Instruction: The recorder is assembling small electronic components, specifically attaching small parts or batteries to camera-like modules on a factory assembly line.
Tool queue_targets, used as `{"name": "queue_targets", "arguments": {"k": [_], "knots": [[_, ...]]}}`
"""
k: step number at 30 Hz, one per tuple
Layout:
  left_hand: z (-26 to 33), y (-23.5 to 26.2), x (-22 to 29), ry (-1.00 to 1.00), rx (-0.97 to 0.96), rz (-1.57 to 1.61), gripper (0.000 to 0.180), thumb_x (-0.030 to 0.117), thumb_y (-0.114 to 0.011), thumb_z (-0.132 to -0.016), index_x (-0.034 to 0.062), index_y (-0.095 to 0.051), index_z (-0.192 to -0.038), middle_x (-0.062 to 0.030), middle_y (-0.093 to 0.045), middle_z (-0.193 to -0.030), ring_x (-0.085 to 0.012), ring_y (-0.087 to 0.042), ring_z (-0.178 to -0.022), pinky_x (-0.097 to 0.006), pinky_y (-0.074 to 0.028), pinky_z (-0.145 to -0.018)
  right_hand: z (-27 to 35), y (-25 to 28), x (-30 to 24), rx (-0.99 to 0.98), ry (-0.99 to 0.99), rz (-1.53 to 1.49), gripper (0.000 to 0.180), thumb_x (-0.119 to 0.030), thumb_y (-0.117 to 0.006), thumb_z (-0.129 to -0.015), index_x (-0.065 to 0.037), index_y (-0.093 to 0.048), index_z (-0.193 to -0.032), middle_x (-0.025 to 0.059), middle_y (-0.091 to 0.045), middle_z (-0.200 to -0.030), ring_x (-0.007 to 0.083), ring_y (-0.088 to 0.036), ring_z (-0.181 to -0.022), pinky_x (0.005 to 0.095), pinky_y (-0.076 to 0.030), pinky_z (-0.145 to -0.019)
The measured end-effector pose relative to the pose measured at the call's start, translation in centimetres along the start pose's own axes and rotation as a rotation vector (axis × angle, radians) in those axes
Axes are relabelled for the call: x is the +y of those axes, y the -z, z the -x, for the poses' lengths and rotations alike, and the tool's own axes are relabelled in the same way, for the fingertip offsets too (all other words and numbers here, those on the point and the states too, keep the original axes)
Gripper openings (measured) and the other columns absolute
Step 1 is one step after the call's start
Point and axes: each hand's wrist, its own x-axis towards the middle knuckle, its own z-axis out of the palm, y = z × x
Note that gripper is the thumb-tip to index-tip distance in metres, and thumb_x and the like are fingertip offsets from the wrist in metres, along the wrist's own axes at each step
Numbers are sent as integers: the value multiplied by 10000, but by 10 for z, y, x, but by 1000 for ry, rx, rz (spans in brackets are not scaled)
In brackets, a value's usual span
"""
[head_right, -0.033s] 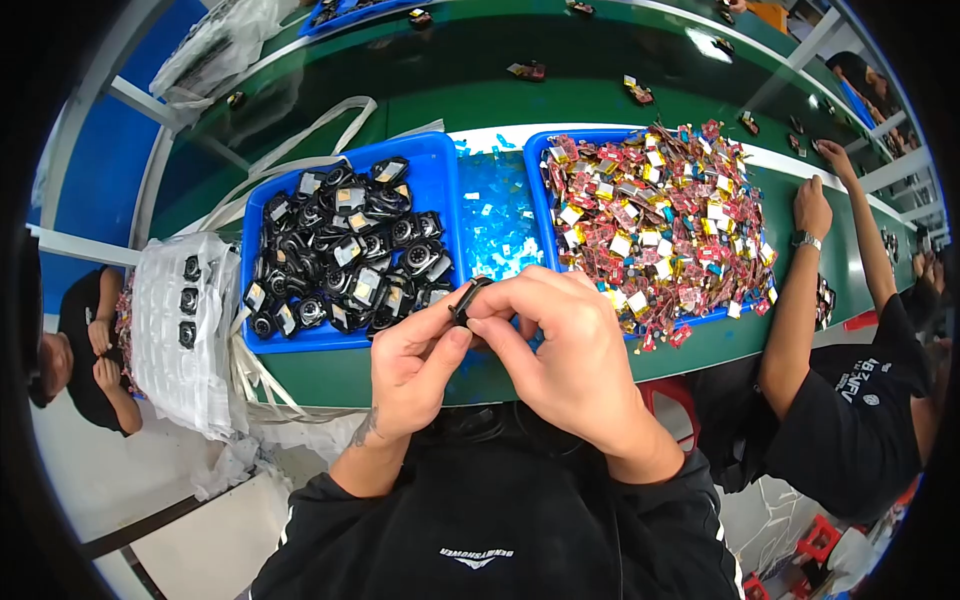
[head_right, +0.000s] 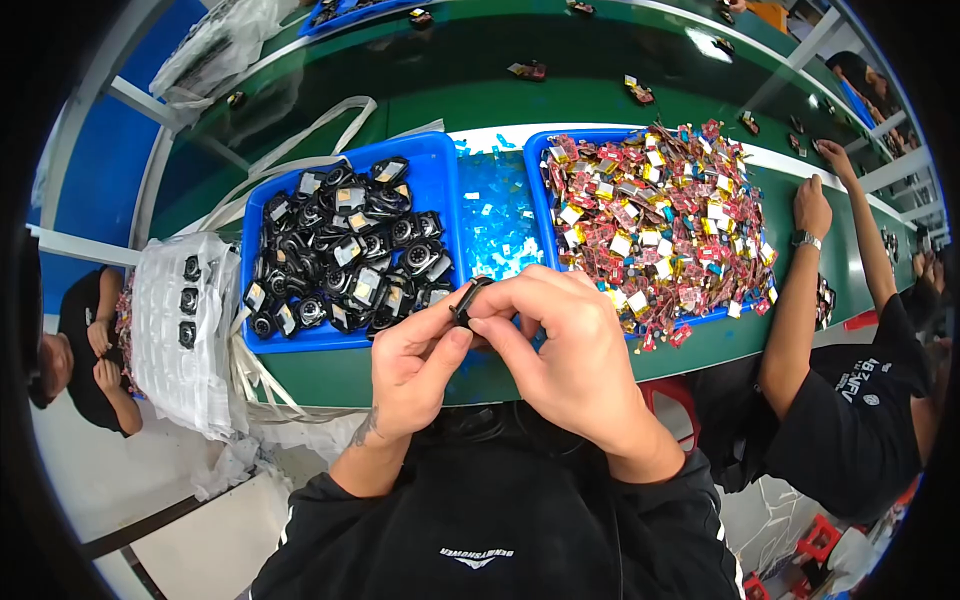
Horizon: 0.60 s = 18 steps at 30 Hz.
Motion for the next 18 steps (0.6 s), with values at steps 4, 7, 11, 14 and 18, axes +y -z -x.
{"name": "queue_targets", "arguments": {"k": [4, 7, 11, 14, 18], "knots": [[-1, -4, -1, -9, 1, 137, 413, 31, -509, -983, -77, -438, -1375, -115, -590, -1261, -132, -550, -1134, -262, -435, -977, 1, 0, 3, 20, -16, -16, 83, -20, -721, -758, -62, -664, -802, 32, -592, -682, 172, -529, -570, 311, -391, -609], [-2, -4, -2, -5, -3, 130, 417, 31, -506, -985, -77, -430, -1380, -113, -585, -1266, -133, -549, -1136, -261, -432, -982, 1, 0, 2, 23, -24, -44, 73, -29, -719, -763, -61, -663, -797, 32, -592, -684, 174, -521, -573, 310, -392, -620], [0, -3, -3, -21, 8, 126, 416, 33, -513, -983, -77, -434, -1377, -117, -580, -1273, -133, -550, -1134, -257, -436, -977, -1, 0, 4, 4, 34, 2, 94, 22, -711, -730, -19, -674, -806, 31, -599, -684, 125, -492, -585, 284, -390, -599], [0, -3, -2, -18, 10, 97, 415, 32, -517, -981, -79, -438, -1373, -122, -577, -1279, -133, -548, -1138, -258, -437, -978, 0, 0, 6, 3, 28, -3, 100, 18, -712, -724, -21, -673, -808, 28, -594, -680, 131, -490, -586, 290, -389, -609], [0, -4, -4, -11, 6, 117, 412, 31, -520, -980, -82, -443, -1368, -128, -575, -1282, -141, -547, -1147, -265, -438, -983, 1, 1, 5, 13, 23, -18, 99, 15, -712, -722, -24, -671, -803, 26, -592, -681, 136, -486, -588, 291, -388, -628]]}}
